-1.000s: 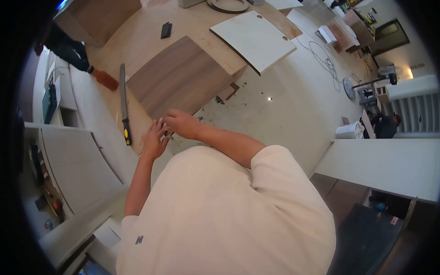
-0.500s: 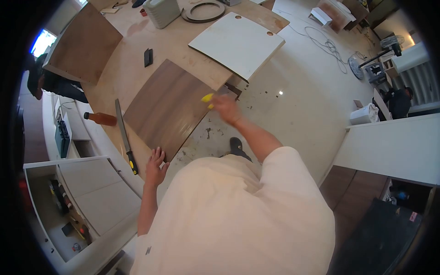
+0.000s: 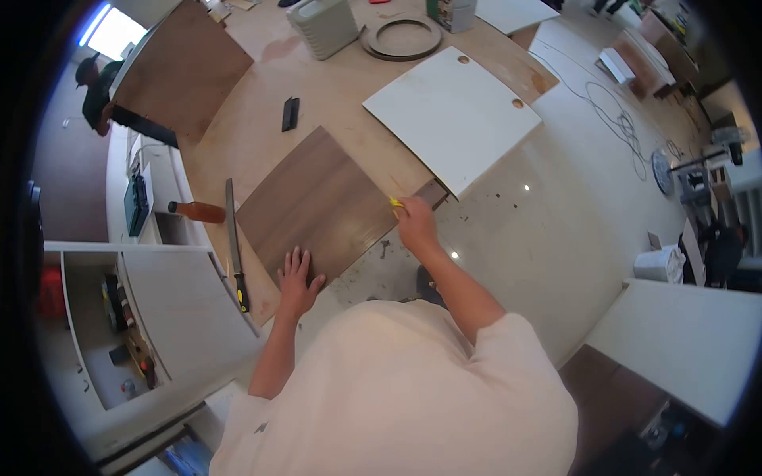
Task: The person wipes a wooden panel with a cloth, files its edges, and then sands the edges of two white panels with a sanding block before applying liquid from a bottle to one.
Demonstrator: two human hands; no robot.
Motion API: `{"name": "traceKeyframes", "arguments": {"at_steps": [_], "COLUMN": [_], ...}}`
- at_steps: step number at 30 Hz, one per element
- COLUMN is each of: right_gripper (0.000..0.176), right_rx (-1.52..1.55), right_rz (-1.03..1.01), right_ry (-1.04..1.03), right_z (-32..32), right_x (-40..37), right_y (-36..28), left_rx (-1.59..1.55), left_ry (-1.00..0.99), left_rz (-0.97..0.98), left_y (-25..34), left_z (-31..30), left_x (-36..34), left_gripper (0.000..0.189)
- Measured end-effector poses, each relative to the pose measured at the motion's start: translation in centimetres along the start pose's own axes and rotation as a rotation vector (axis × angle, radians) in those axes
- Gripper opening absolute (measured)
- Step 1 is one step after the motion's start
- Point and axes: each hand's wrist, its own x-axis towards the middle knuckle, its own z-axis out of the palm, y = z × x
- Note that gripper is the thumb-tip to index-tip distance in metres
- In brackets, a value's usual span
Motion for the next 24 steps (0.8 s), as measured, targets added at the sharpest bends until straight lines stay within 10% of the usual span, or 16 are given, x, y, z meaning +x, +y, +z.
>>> {"name": "traceKeyframes", "arguments": {"at_steps": [7,24], "right_gripper": [0.029,0.028], "right_rx": [0.975,1.068], "right_rz": [1.069,0.952], "right_ry": [-0.390,-0.384], "right_z": [-1.5,-4.4], "right_x": [-1.7,2.7], "right_y": [3.2,-5.5], "left_rx": [0.041,0.268], "left_ry": [0.225,0.401], "left_rz": [-0.177,0.183], "left_y": [-2.7,3.5], "left_z": [5.2,-3.7], "left_x": [-6.7,-1.8], "left_gripper": [0.089,0.058]}}
